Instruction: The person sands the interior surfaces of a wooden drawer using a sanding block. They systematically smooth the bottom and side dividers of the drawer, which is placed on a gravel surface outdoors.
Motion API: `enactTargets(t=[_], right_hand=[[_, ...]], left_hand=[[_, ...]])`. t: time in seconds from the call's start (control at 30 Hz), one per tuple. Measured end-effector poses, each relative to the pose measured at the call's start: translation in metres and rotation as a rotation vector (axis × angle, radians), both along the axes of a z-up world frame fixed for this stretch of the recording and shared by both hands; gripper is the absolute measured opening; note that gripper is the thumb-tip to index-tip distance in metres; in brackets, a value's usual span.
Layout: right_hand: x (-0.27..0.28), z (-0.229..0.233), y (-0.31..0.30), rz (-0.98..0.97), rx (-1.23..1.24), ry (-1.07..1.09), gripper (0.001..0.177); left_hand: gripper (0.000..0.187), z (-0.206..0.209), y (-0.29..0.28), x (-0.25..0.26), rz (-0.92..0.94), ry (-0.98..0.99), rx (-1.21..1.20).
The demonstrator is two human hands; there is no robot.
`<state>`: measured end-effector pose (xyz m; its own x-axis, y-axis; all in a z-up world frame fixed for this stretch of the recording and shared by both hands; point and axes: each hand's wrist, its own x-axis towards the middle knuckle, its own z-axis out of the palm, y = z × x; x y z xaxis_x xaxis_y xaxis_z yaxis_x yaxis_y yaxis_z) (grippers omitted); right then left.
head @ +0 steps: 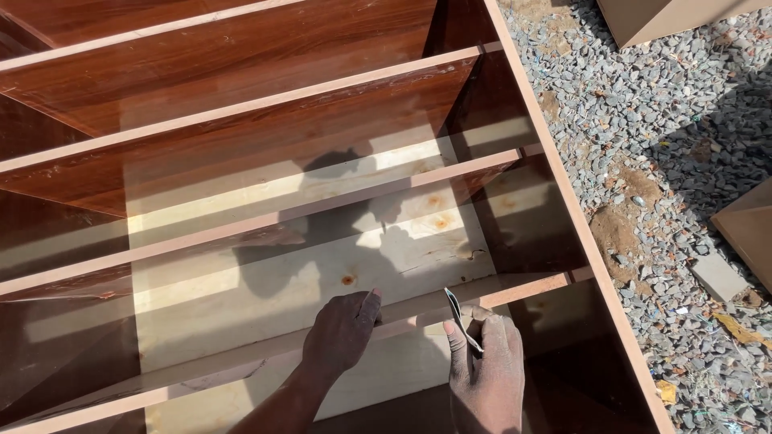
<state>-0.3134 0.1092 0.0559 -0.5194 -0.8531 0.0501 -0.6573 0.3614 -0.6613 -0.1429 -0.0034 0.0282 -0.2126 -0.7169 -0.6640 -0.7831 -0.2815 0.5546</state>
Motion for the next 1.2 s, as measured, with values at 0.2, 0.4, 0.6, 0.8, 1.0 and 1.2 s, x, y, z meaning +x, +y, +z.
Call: enactTargets(t=[0.2, 0.4, 0.6, 0.8, 1.0, 1.2], right_hand=[[-0.055, 0.014, -0.031, 0.284, -0.096, 0.429, 0.057], [0.053, -0.071, -0.003, 0.676, 0.067, 0.350, 0.065], [-0.133, -0.052, -0.014, 0.422, 0.273, 0.572, 0.075], [-0.032, -0.049, -0.019, 0.832, 0.454, 0.342, 0.059], [-0.076, -0.033, -0.023, 0.233, 0.195, 0.470, 0.061], [-0.095, -0.027, -0.011, 0.478, 0.146, 0.314, 0.053]], left_hand=[[0.056, 0.000, 0.001, 0.001, 0.061, 0.094, -0.043], [0.039, 0.001, 0.003, 0.002, 0.100, 0.055, -0.053], [0.053, -0.013, 0.005, 0.003, -0.117, -0.106, -0.101], [0.039, -0.093, 0.012, 0.021, -0.606, -0.235, -0.407], [0.029, -0.110, 0.011, 0.018, -0.802, -0.382, -0.451], [0.019, -0.109, 0.001, 0.021, -0.969, -0.351, -0.460]])
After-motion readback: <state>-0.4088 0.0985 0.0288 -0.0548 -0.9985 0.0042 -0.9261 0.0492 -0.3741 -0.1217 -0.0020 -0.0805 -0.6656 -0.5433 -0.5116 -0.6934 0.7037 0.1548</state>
